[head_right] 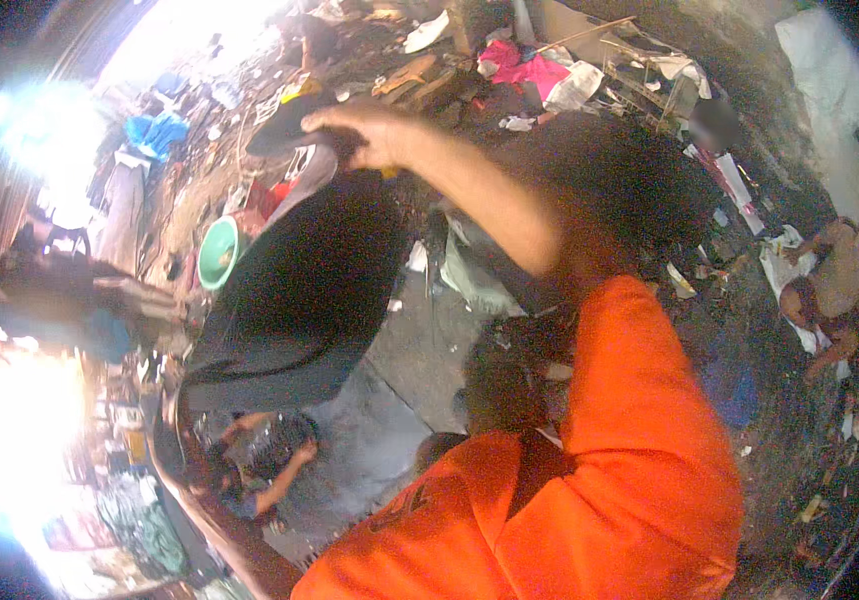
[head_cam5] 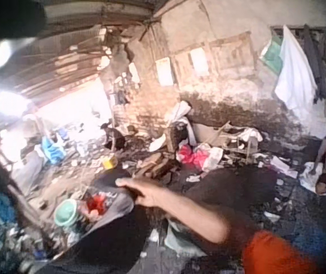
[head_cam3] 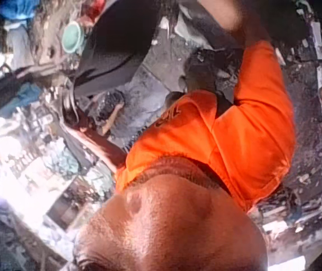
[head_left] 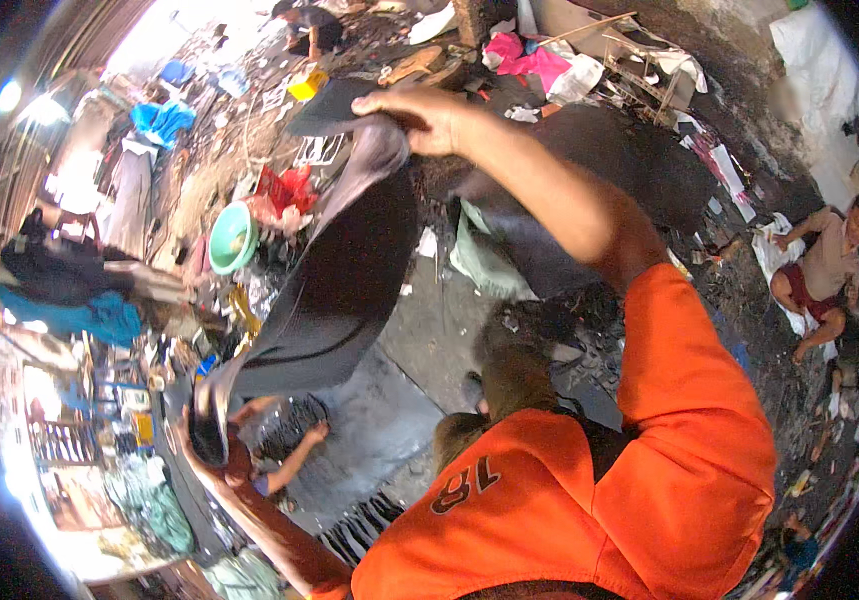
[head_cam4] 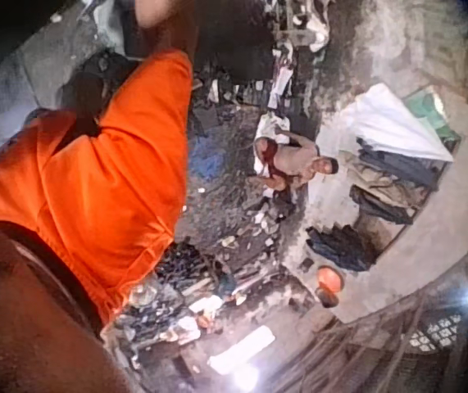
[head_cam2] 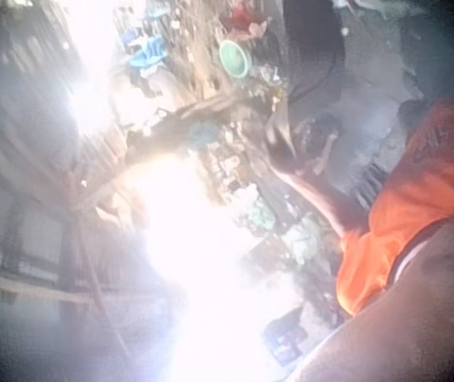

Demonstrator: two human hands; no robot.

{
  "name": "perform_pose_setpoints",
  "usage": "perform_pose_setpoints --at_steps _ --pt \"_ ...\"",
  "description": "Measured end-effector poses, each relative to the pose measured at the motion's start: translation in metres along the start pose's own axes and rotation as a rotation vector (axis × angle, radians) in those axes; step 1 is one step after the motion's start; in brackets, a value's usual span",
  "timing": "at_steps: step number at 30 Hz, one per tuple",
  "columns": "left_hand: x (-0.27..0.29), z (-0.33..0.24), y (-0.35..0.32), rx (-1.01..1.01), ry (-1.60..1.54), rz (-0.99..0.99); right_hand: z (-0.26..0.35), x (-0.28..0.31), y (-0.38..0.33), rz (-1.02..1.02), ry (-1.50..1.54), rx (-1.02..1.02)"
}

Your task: The person applies a yellow adhesive to a large black rubber sheet using a brush, then pours more adhesive from a container. The person also handles and arranges flip-flops on the floor.

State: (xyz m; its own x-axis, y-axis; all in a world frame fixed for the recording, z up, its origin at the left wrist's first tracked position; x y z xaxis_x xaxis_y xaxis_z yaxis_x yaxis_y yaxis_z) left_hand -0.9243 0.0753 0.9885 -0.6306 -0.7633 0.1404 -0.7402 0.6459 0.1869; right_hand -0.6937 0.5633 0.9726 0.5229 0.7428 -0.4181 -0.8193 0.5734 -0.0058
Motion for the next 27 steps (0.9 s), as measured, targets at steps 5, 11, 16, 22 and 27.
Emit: perform_pose_setpoints --at_steps 5,11,16,22,27 --pt "-0.106 0.009 0.266 0.169 -0.842 0.218 0.111 0.096 0.073 -0.011 -0.26 0.178" --pt "-0.333 -0.057 0.47 -0.31 -0.303 0.75 0.255 0.214 0.111 -0.186 -0.631 0.388" --pt "-0.565 -0.039 0.598 0.32 -0.675 0.908 0.292 0.337 0.119 -0.683 -0.763 0.394" --pt "-0.757 0.093 0.721 0.213 -0.214 1.122 0.145 0.414 0.184 -1.052 -0.964 0.148" --pt "-0.923 0.261 0.774 -0.123 -0.082 1.371 -0.06 0.553 0.273 -1.358 -0.915 -0.349"
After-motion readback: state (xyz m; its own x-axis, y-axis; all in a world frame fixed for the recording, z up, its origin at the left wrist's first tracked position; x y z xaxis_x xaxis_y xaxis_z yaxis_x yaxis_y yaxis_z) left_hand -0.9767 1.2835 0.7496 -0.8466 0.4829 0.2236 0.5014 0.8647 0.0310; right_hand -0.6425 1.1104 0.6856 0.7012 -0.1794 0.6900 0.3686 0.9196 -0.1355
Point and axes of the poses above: each hand's wrist, its own y-axis towards the middle knuckle, its own x-axis out of the back of the hand, z = x × y, the point moved 5 cm from there along y, towards the middle knuckle, and after that the axes turned 12 degrees about -y, right-handed, at the moved point
